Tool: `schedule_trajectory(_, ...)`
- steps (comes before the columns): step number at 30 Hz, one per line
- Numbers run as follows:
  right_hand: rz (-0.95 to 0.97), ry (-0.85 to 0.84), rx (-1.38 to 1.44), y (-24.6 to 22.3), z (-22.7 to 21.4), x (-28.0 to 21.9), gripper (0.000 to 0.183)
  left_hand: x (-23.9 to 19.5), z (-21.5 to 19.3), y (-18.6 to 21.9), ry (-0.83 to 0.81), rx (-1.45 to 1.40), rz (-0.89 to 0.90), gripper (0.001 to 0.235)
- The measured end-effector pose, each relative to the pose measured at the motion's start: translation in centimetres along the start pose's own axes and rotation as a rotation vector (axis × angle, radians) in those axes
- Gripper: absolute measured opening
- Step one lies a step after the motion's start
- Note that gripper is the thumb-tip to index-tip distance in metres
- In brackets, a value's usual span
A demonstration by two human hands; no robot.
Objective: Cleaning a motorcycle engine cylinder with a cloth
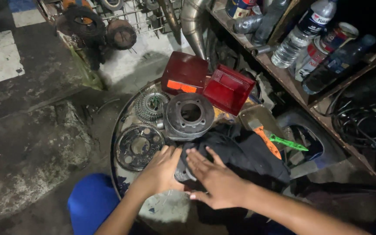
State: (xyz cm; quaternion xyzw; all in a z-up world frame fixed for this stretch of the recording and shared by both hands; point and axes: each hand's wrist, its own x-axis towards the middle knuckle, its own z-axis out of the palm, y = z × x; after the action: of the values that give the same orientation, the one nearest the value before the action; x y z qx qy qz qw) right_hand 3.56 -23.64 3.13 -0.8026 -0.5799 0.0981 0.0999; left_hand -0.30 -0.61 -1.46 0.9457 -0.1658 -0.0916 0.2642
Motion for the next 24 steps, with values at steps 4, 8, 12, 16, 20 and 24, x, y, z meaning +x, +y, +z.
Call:
schedule_trajectory(4,-0.110,-0.088,0.109,-0.6,-1.3,-0.1,0.088,-0.2,0.1,-0.4,0.100,-0.037,0.043,0.110)
schedule_trajectory(8,-0.141,-0.158,0.119,-1.3,-2.7,-0.7,0.085,-0.2,-0.3,-0.5,0.107,-0.031,0.044,0.126)
schedule_trajectory(12,-0.129,-0.200,0.124,-1.7,-2.6,-1.9,0.086,-0.2,-0.8,-0.4,0.106,-0.060,0.068,0.126)
schedule_trajectory(16,-0.157,-0.175,0.115,-0.9,-0.5,-3.9,0.086,-0.2,-0.6,-0.7,0.128,-0.033,0.081,0.126)
schedule_trajectory(20,-0.119,-0.131,-0.179,1.1,5.4,-7.4,0.099,-0.3,-1.5,0.2,0.074,-0.068,0.040,0.127)
schedule_trajectory(24,0.115,-0.067,-0.400,1.8,7.7,-9.5,0.111,0.0,-1.8,0.7,0.052,-0.112,0.016,0.125)
